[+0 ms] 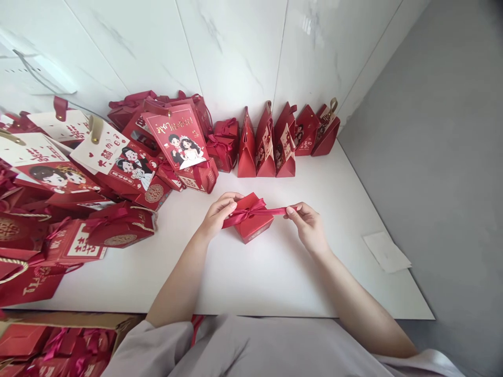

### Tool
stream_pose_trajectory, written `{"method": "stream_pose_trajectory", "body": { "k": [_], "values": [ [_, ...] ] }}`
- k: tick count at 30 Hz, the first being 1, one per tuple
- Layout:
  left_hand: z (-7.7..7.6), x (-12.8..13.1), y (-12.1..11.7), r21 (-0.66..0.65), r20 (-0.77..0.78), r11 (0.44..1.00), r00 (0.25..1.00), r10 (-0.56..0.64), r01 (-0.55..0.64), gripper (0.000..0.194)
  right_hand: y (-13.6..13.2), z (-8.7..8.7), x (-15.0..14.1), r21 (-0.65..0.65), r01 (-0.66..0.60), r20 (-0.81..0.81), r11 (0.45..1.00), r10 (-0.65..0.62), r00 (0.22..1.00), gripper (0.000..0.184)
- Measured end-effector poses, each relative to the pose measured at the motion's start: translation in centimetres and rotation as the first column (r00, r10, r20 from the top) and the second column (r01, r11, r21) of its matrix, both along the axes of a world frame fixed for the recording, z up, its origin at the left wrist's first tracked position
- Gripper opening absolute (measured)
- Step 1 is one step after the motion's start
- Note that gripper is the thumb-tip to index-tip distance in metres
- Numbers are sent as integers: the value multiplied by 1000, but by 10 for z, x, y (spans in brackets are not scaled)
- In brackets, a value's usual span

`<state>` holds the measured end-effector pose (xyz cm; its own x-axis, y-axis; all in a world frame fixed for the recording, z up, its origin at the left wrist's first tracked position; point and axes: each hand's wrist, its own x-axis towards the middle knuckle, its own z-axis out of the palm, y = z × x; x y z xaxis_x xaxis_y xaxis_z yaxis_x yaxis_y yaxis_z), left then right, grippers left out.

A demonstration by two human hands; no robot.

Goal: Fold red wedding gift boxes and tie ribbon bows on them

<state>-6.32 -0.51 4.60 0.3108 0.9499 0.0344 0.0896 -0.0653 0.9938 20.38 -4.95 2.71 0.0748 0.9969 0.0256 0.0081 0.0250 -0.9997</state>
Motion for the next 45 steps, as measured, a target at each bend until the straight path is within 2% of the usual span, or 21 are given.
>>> {"method": "stream_pose_trajectory", "body": {
  "k": [5,12,18,21,23,25,27,29,30,32,34,36,38,41,43,45],
  "values": [
    [1,-2,0,46,-47,998,998,-39,42,35,1,1,-2,34,46,-3,998,-46,999,26],
    [4,-1,0,59,-107,998,994,-14,21,38,0,-3,-7,-21,113,-96,993,-115,989,24],
    [4,4,-1,37,-27,999,999,-22,23,35,-1,-4,-12,-16,180,-142,983,-181,973,26],
    [1,6,-2,12,31,1000,1000,5,-6,35,1,-6,-8,-38,133,-125,990,-137,983,29],
    [-1,7,-2,-16,70,1000,997,12,-11,35,3,-9,-4,-101,72,-140,992,-86,986,32],
    [-3,8,-2,-60,126,998,992,0,7,36,4,-11,-2,-148,87,-134,985,-108,985,32],
    [-4,8,-2,-106,173,994,985,-10,29,36,1,-7,-2,-59,219,-24,974,-221,975,27],
    [-4,8,-2,-125,186,992,982,-11,34,35,-7,4,-7,200,296,148,934,-327,933,20],
    [-3,8,-2,-122,183,992,983,-10,33,34,-13,11,-12,344,247,238,906,-338,910,15],
    [-2,8,-2,-104,182,994,983,-17,36,32,-26,26,-24,550,-6,434,835,-280,856,11],
    [-1,8,-3,-87,185,996,983,-16,33,29,-39,38,-42,619,-275,625,735,-249,739,15],
    [0,8,-4,-84,183,996,983,-12,28,25,-49,42,-63,586,-431,741,686,-240,627,12],
    [1,8,-5,-88,179,996,984,-14,30,24,-55,38,-84,527,-499,810,688,-228,540,12],
    [2,6,-6,-94,183,994,983,-30,48,24,-57,25,-107,469,-465,856,751,-256,450,19],
    [2,5,-5,-94,189,994,981,-34,52,24,-57,17,-112,456,-431,861,779,-262,436,27],
    [1,4,-4,-86,182,995,982,-42,58,25,-56,13,-110,474,-431,845,768,-259,468,35]
  ]
}}
